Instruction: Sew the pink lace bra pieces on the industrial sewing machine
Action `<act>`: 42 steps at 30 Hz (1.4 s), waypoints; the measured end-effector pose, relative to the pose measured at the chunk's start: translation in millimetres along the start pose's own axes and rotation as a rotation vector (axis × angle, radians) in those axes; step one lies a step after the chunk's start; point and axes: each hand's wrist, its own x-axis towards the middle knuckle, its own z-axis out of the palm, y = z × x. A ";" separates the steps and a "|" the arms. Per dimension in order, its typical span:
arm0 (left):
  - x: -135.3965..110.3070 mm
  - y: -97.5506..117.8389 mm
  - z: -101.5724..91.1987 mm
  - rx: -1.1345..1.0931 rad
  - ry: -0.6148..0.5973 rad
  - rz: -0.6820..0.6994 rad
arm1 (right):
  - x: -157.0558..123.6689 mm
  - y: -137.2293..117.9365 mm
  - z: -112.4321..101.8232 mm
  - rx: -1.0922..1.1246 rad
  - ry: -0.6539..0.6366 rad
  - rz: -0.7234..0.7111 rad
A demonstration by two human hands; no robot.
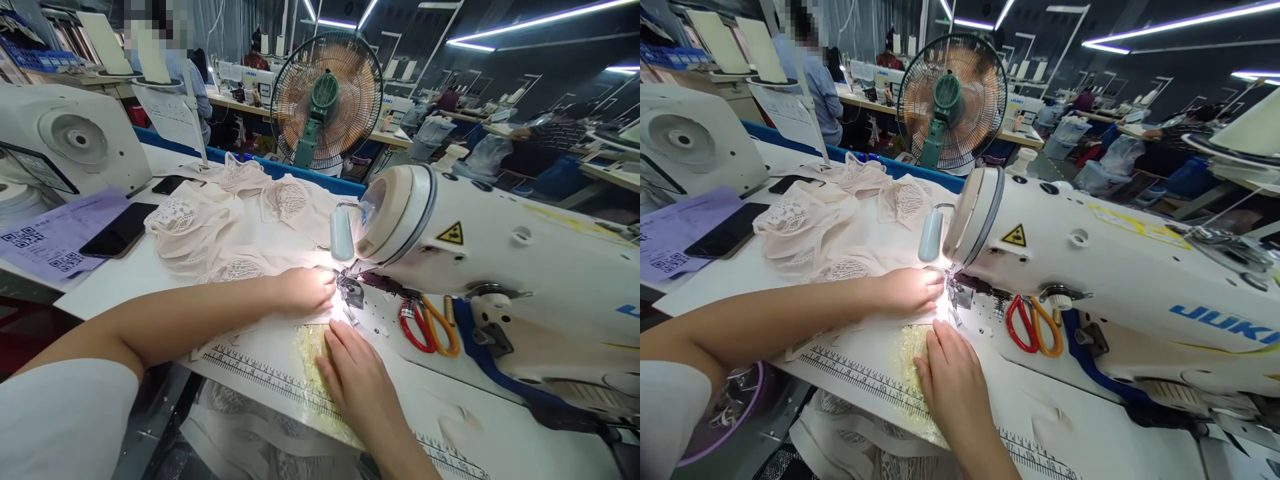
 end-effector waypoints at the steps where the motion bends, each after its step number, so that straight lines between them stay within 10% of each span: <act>1: -1.9 -0.7 -1.2 -0.013 -0.003 0.023 | -0.5 0.0 0.1 0.000 0.002 -0.001; 42: -3.2 13.3 6.2 -0.113 0.125 -0.041 | -2.4 1.1 -0.6 -0.055 -0.003 0.001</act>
